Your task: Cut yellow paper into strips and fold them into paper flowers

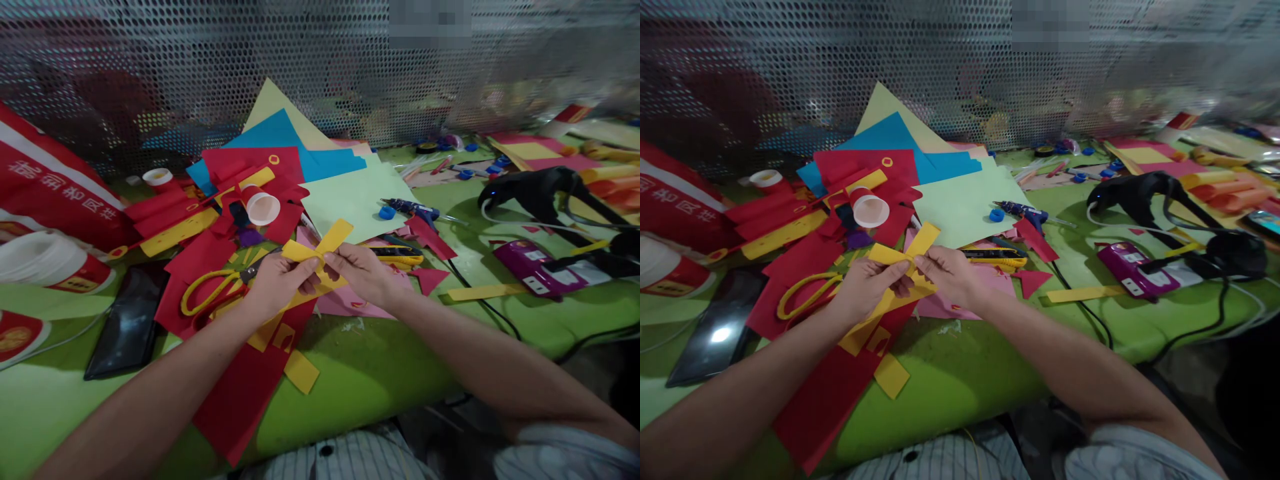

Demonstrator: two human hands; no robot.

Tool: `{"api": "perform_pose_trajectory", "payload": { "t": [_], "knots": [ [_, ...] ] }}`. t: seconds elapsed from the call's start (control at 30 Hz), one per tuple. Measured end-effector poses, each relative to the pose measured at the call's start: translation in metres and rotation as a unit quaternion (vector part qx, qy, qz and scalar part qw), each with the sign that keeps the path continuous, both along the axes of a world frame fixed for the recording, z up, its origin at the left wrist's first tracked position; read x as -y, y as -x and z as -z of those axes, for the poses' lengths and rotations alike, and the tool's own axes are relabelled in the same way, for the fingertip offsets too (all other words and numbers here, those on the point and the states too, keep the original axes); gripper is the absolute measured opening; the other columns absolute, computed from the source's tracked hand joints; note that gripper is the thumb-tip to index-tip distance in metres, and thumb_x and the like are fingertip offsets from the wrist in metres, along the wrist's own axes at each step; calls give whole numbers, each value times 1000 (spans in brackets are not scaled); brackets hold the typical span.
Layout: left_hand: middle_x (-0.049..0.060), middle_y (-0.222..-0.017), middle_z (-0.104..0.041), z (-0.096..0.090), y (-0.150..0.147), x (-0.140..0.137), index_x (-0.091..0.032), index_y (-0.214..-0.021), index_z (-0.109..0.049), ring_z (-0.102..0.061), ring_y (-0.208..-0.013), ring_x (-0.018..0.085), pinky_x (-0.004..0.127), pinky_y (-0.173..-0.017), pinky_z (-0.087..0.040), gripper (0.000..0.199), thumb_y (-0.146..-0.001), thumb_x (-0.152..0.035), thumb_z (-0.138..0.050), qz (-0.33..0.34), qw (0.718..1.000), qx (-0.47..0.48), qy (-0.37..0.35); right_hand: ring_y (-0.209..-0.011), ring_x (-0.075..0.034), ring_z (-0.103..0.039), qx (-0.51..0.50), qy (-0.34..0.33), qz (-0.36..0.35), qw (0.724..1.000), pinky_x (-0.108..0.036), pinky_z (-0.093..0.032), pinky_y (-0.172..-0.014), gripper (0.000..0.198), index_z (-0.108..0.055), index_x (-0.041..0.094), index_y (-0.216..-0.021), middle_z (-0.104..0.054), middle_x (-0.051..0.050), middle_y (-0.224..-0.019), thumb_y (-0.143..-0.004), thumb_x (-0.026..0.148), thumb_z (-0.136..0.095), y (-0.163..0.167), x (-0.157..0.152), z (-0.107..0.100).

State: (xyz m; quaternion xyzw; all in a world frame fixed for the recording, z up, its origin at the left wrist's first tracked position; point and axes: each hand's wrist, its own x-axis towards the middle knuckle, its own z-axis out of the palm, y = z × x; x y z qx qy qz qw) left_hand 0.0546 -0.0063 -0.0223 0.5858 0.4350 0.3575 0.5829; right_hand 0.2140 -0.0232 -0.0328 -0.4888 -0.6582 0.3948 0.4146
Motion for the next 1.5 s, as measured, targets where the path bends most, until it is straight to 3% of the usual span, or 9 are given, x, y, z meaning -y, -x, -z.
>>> {"api": "perform_pose_trajectory", "payload": {
  "t": [0.13,0.33,0.53,0.7,0.8,1.1,1.27,1.5],
  "knots": [
    [1,-49,-63,0,0,2,-15,-57,-64,-55,-40,10,21,-43,-47,24,-65,-37,-68,-27,1000,13,7,-57,-10,-45,-27,4,-27,999,-24,-38,-52,32,-50,18,-72,-52,-1,-66,-79,49,-49,2,0,2],
    [5,-51,-65,1,0,2,-13,-59,-64,-57,-40,12,22,-43,-47,30,-70,-41,-64,-1,997,58,57,-55,-10,-43,11,3,-20,1000,-24,-38,-50,28,-51,17,-71,-51,0,-63,-78,44,-51,1,-1,5],
    [4,-50,-64,0,-2,4,-13,-53,-62,-56,-39,11,22,-43,-46,34,-71,-42,-64,-14,998,47,38,-63,-12,-55,-112,1,19,994,-26,-46,-56,26,-52,18,-86,-59,-3,-74,-76,41,-59,6,1,8],
    [7,-53,-66,-2,-2,6,-12,-56,-63,-57,-40,11,21,-43,-45,36,-72,-44,-62,-9,996,61,68,-71,-15,-60,3,-150,54,987,-28,-49,-65,12,-63,20,-83,-67,-4,-78,-80,29,-56,5,3,6],
    [7,-54,-66,-2,-1,6,-12,-60,-64,-58,-42,12,22,-44,-45,36,-73,-45,-61,-6,993,81,85,-75,-15,-63,64,-237,42,969,-29,-50,-68,18,-66,22,-88,-70,-5,-83,-82,23,-49,0,2,6],
    [5,-56,-66,-3,-2,5,-12,-67,-64,-60,-46,13,22,-45,-48,31,-70,-44,-65,-7,987,113,113,-93,-17,-65,149,-391,-45,907,-30,-54,-76,28,-64,18,-105,-70,-10,-95,-85,16,-45,-14,-5,10],
    [5,-55,-64,-4,-2,5,-11,-65,-65,-59,-45,13,23,-44,-49,34,-72,-45,-62,1,989,96,110,-92,-18,-65,200,-432,-70,877,-30,-55,-75,28,-63,16,-106,-69,-12,-97,-84,14,-45,-18,-7,11],
    [0,-52,-59,-7,0,4,-13,-64,-62,-56,-46,12,23,-45,-48,17,-64,-29,-65,2,992,76,104,-93,-19,-64,183,-433,-68,880,-30,-55,-76,27,-63,13,-105,-68,-15,-98,-84,13,-45,-17,-7,11]
  ]
}}
